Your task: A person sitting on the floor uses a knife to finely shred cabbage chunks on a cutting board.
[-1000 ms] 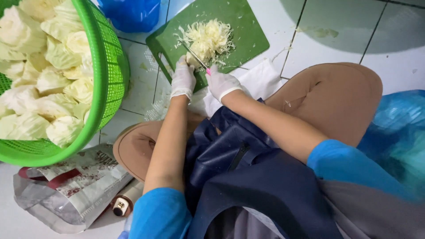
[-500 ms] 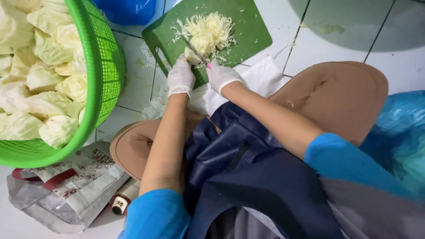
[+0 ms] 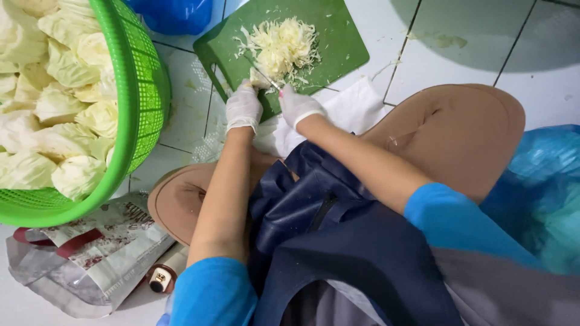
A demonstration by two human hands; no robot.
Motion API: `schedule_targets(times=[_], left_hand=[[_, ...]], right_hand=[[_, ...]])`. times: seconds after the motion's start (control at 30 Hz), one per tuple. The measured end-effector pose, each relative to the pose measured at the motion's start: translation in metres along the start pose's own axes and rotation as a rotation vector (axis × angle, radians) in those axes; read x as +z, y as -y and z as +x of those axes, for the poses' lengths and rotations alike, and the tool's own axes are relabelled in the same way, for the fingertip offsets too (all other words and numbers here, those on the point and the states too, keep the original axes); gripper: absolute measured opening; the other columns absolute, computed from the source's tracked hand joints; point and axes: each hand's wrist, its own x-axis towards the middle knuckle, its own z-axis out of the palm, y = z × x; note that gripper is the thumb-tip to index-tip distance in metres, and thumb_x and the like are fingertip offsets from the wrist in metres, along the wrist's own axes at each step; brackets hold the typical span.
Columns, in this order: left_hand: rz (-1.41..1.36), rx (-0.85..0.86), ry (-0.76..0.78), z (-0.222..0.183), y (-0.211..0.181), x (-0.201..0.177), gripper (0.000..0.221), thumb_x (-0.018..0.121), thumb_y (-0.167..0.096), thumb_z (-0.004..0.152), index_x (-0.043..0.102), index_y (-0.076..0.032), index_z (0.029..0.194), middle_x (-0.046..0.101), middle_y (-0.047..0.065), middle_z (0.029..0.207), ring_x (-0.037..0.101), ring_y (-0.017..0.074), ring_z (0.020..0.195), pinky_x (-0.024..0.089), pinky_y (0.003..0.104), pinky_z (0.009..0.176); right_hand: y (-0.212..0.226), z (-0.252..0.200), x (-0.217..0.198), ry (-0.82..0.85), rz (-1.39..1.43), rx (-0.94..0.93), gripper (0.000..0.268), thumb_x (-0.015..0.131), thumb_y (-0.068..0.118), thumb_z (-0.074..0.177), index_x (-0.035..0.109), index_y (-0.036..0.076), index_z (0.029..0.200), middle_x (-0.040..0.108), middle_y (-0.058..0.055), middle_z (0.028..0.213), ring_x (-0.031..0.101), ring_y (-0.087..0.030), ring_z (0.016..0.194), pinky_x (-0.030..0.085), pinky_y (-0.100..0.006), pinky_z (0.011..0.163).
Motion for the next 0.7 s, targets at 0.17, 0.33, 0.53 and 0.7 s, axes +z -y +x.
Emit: schedule_targets(times=[0.17, 0.33, 0.53, 0.7], left_hand=[[-0.081, -0.094, 0.059, 0.021, 0.036, 0.014, 0.033, 0.035, -0.047, 0.094, 0.051, -0.022, 0.110, 0.063, 0.015, 0.109, 0.057, 0.0311, 0.109, 0.044, 0.043, 0.094], [-0.329, -0.194, 0.023, -0.004, 0.026, -0.023, 0.055, 0.030, -0.054, 0.095, 0.047, -0.011, 0.126, 0.055, 0.027, 0.120, 0.049, 0.0388, 0.118, 0.038, 0.044, 0.102], [-0.485, -0.157, 0.036, 0.031, 0.049, 0.033, 0.052, 0.034, -0.051, 0.096, 0.036, -0.015, 0.134, 0.054, 0.027, 0.121, 0.054, 0.0370, 0.112, 0.042, 0.044, 0.101], [-0.633, -0.097, 0.024, 0.012, 0.014, 0.002, 0.059, 0.024, -0.040, 0.101, 0.025, 0.002, 0.141, 0.025, 0.028, 0.146, 0.022, 0.0356, 0.137, 0.012, 0.042, 0.119]], right_hand=[[0.006, -0.022, -0.013, -0.033, 0.018, -0.005, 0.056, 0.017, 0.040, 0.095, 0.025, 0.001, 0.134, 0.057, -0.028, 0.114, 0.053, -0.041, 0.114, 0.040, -0.055, 0.097], [0.019, -0.032, -0.010, -0.085, 0.010, -0.007, 0.047, 0.017, 0.040, 0.096, 0.032, 0.004, 0.122, 0.062, -0.026, 0.107, 0.056, -0.040, 0.110, 0.042, -0.055, 0.094], [0.011, -0.017, 0.018, -0.015, -0.014, 0.004, 0.041, 0.016, 0.038, 0.096, 0.033, 0.007, 0.117, 0.064, -0.022, 0.103, 0.059, -0.038, 0.106, 0.045, -0.053, 0.092], [0.031, -0.051, -0.007, -0.010, -0.040, -0.015, 0.036, 0.016, 0.024, 0.099, 0.037, 0.000, 0.116, 0.063, -0.026, 0.107, 0.059, -0.040, 0.107, 0.043, -0.054, 0.094]])
